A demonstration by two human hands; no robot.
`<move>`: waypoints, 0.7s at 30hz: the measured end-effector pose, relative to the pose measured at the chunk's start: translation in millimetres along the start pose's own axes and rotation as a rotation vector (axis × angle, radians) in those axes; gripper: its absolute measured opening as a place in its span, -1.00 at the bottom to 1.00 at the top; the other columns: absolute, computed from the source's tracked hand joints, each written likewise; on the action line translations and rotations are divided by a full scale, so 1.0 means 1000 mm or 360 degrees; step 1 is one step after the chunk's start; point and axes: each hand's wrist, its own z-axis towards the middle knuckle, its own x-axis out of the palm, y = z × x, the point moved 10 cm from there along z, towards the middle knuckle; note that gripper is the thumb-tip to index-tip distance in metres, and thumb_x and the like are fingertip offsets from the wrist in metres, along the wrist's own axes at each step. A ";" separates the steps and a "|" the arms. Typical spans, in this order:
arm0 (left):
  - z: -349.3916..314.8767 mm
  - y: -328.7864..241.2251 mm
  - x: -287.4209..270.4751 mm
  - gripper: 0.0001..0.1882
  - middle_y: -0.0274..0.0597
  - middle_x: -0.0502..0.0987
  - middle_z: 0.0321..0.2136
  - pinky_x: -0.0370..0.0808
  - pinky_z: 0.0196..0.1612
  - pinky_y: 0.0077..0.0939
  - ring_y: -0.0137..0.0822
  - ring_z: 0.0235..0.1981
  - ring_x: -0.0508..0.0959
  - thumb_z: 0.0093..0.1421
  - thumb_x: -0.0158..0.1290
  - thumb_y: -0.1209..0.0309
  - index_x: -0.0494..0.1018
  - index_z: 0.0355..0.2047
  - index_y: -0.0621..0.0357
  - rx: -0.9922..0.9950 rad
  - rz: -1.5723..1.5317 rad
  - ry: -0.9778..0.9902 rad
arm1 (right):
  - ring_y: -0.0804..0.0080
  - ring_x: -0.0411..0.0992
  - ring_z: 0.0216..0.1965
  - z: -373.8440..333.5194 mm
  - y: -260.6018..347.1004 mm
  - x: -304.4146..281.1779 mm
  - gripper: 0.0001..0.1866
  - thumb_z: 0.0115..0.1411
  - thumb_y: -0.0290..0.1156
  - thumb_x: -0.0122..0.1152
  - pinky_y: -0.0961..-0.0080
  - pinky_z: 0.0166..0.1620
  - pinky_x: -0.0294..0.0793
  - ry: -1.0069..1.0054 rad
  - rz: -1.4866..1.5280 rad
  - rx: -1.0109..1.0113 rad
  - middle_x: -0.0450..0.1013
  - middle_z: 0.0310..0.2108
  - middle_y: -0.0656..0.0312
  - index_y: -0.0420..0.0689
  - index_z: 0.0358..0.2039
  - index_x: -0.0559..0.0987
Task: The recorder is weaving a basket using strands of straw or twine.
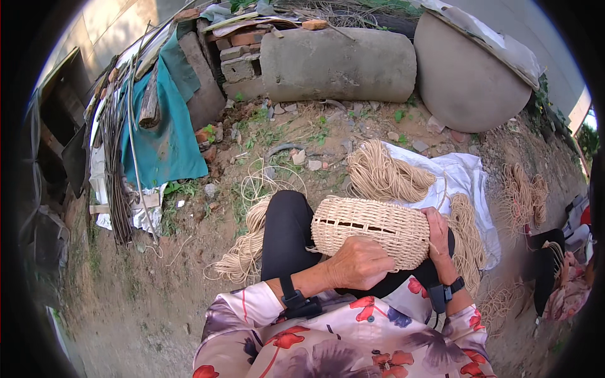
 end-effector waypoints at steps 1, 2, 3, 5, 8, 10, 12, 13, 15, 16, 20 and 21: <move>0.002 0.000 -0.001 -0.78 -0.28 0.42 -0.59 0.38 -0.49 -0.33 -0.21 -0.54 0.47 -0.14 0.23 0.46 0.53 -0.40 0.09 -0.0048 -0.0062 0.0075 | 0.36 0.41 -0.42 0.006 -0.010 -0.001 -0.57 0.42 -0.20 -0.15 0.42 -0.23 0.39 0.0065 0.0050 0.0258 0.49 -0.45 0.12 -0.30 -0.33 0.54; 0.007 0.001 0.001 -0.77 -0.25 0.45 -0.55 0.39 -0.46 -0.32 -0.19 -0.49 0.48 -0.10 0.23 0.44 0.53 -0.36 0.10 -0.0097 -0.0111 0.0221 | 0.30 0.40 -0.44 0.014 0.010 -0.015 -0.59 0.41 -0.22 -0.14 0.37 -0.25 0.38 -0.0065 -0.0113 0.0077 0.48 -0.47 0.10 -0.28 -0.35 0.54; 0.007 0.011 -0.005 -0.66 -0.16 0.50 -0.42 0.45 -0.34 -0.27 -0.11 -0.37 0.50 -0.02 0.24 0.38 0.53 -0.19 0.12 -0.0254 -0.0140 0.0360 | 0.23 0.39 -0.46 0.021 0.031 -0.028 -0.61 0.40 -0.23 -0.14 0.32 -0.27 0.37 -0.0196 -0.0291 -0.0053 0.47 -0.49 0.09 -0.26 -0.37 0.54; 0.023 0.032 -0.049 -0.52 -0.08 0.50 -0.27 0.52 -0.23 -0.29 -0.13 -0.29 0.54 0.06 0.26 0.26 0.49 -0.02 0.18 -0.0533 -0.0039 -0.0068 | 0.24 0.43 -0.49 0.030 0.066 -0.036 -0.62 0.39 -0.22 -0.09 0.31 -0.32 0.38 -0.0230 -0.0535 -0.0097 0.46 -0.52 0.11 -0.25 -0.40 0.53; 0.039 0.058 -0.051 -0.54 0.00 0.50 -0.21 0.53 -0.22 -0.33 -0.20 -0.30 0.58 0.20 0.16 0.24 0.44 0.03 0.28 -0.0943 -0.0365 -0.0077 | 0.10 0.40 -0.48 0.029 0.138 0.008 -0.79 0.24 -0.30 0.16 0.21 -0.35 0.24 0.0042 -0.0954 -0.0656 0.42 -0.59 0.14 -0.12 -0.48 0.49; 0.060 0.052 -0.041 -0.59 -0.01 0.52 -0.21 0.56 -0.21 -0.37 -0.22 -0.32 0.60 0.30 0.07 0.24 0.42 -0.01 0.33 -0.0797 -0.0714 -0.0097 | 0.08 0.41 -0.49 0.027 0.159 0.030 -0.80 0.21 -0.30 0.20 0.19 -0.37 0.25 0.0151 -0.0974 -0.0823 0.41 -0.61 0.11 -0.11 -0.49 0.49; 0.061 0.058 -0.023 -0.65 0.00 0.55 -0.22 0.59 -0.20 -0.40 -0.22 -0.33 0.62 0.39 -0.05 0.25 0.41 -0.08 0.36 -0.0921 -0.1347 -0.0059 | 0.04 0.43 -0.51 0.026 0.155 0.038 -0.80 0.19 -0.29 0.21 0.14 -0.38 0.30 0.0289 -0.0898 -0.0890 0.43 -0.62 0.06 -0.12 -0.48 0.49; 0.049 0.068 -0.010 -0.65 0.01 0.57 -0.23 0.62 -0.20 -0.41 -0.22 -0.34 0.64 0.44 -0.12 0.24 0.40 -0.14 0.37 -0.1178 -0.1753 0.0038 | 0.00 0.44 -0.51 0.035 0.134 0.020 -0.79 0.20 -0.28 0.20 0.11 -0.38 0.33 0.0221 -0.0919 -0.0699 0.44 -0.61 0.04 -0.13 -0.47 0.50; 0.024 0.114 -0.073 -0.64 0.00 0.57 -0.33 0.66 -0.22 -0.39 -0.26 -0.34 0.64 0.48 -0.20 0.20 0.36 -0.36 0.20 -0.1114 -0.1742 -0.0572 | -0.06 0.47 -0.50 0.053 0.078 -0.029 -0.77 0.22 -0.24 0.19 0.06 -0.38 0.38 0.0134 -0.0968 -0.0362 0.47 -0.59 0.00 -0.14 -0.44 0.51; -0.001 0.146 -0.124 -0.65 -0.05 0.57 -0.35 0.66 -0.20 -0.39 -0.31 -0.34 0.64 0.48 -0.20 0.21 0.34 -0.39 0.15 -0.1133 -0.1499 -0.0825 | -0.13 0.49 -0.46 0.062 0.039 -0.067 -0.73 0.26 -0.19 0.14 0.01 -0.38 0.42 0.0090 -0.1213 -0.0105 0.49 -0.57 -0.05 -0.15 -0.41 0.53; -0.175 0.272 -0.330 -0.71 -0.07 0.60 -0.21 0.65 -0.02 -0.35 -0.25 -0.19 0.65 0.42 -0.06 0.22 0.39 -0.39 0.13 -0.1447 -0.1080 -0.1518 | -0.20 0.48 -0.39 0.039 -0.084 -0.228 -0.67 0.21 -0.15 0.13 0.05 -0.28 0.44 -0.0192 -0.1373 0.0695 0.50 -0.47 -0.15 -0.19 -0.39 0.60; -0.234 0.294 -0.376 -0.69 0.01 0.58 -0.16 0.62 0.05 -0.30 -0.19 -0.09 0.62 0.43 -0.09 0.21 0.39 -0.38 0.15 -0.1604 -0.0940 -0.1680 | -0.10 0.51 -0.42 0.032 -0.097 -0.251 -0.66 0.22 -0.14 0.13 0.11 -0.32 0.46 -0.0234 -0.1311 0.0652 0.51 -0.50 -0.10 -0.18 -0.41 0.60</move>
